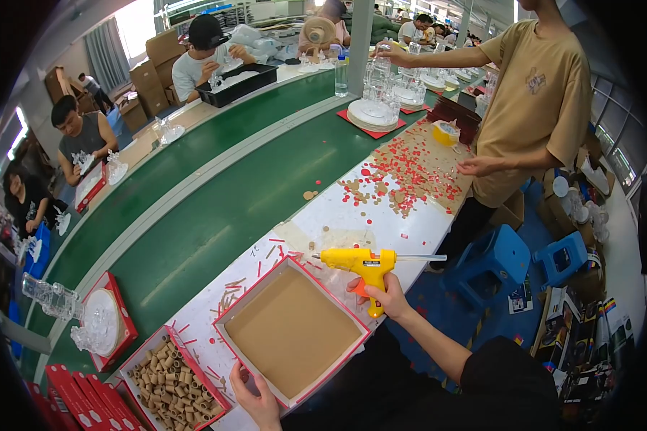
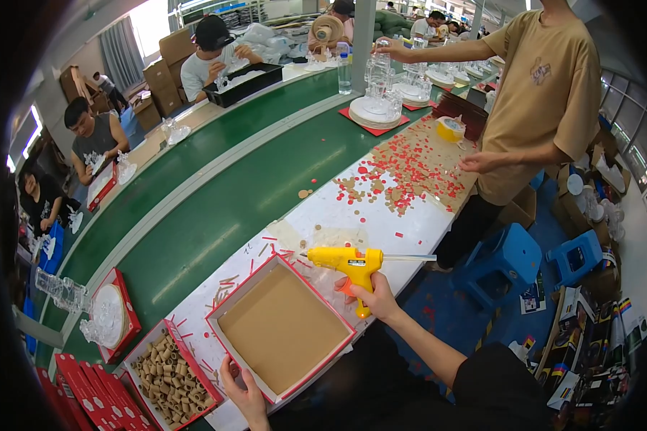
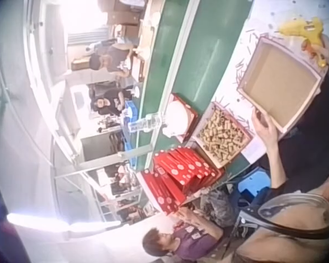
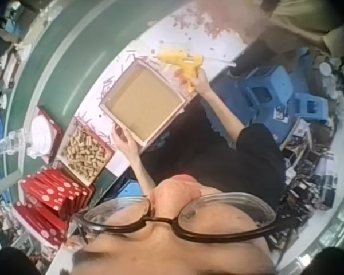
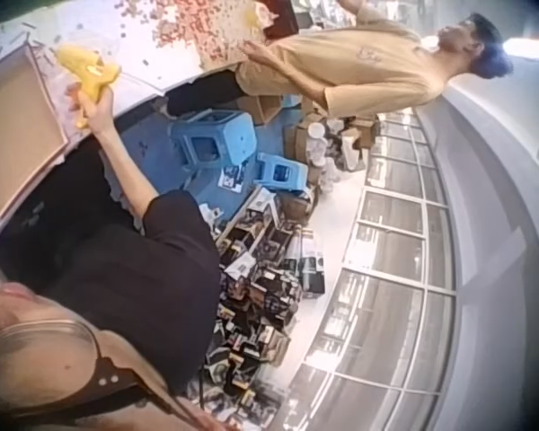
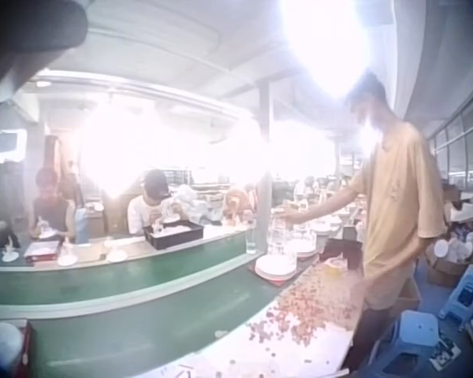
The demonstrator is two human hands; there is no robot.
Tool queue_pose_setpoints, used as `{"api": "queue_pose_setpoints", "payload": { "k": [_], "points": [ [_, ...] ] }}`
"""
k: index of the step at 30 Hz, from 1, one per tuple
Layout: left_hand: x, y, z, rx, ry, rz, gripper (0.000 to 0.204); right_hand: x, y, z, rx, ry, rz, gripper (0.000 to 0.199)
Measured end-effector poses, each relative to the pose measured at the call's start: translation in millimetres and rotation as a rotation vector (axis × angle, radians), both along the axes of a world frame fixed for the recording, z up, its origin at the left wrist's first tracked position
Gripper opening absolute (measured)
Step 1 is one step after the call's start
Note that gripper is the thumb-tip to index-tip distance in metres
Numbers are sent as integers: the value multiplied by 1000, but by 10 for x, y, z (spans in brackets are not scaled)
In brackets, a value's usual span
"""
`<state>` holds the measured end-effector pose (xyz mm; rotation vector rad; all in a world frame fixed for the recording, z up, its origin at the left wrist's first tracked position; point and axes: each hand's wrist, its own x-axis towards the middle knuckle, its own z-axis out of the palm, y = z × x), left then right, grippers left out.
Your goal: Assembling clear decorative glass-like items into boxes using a hot glue gun and cardboard spacers on a factory production line.
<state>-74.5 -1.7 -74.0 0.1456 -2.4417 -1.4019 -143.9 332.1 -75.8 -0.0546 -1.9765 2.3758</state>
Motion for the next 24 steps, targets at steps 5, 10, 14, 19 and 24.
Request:
{"api": "queue_pose_setpoints", "payload": {
  "k": [5,10,14,19,24],
  "points": [
    [20,52,13,-5,-7,-3,40,26,36,17,10,1,-12,44],
    [45,16,48,70,33,12,42,-19,-13,-49,-16,6,9,41],
    [-9,-43,56,-75,80,-27,42,-26,23,-189,27,4,-67,33],
    [-48,-70,24,-18,84,-30,39,185,33,20,619,242,-96,35],
    [8,-92,43,58,61,-12,40,219,-371,876,866,736,12,33]
  ]
}}
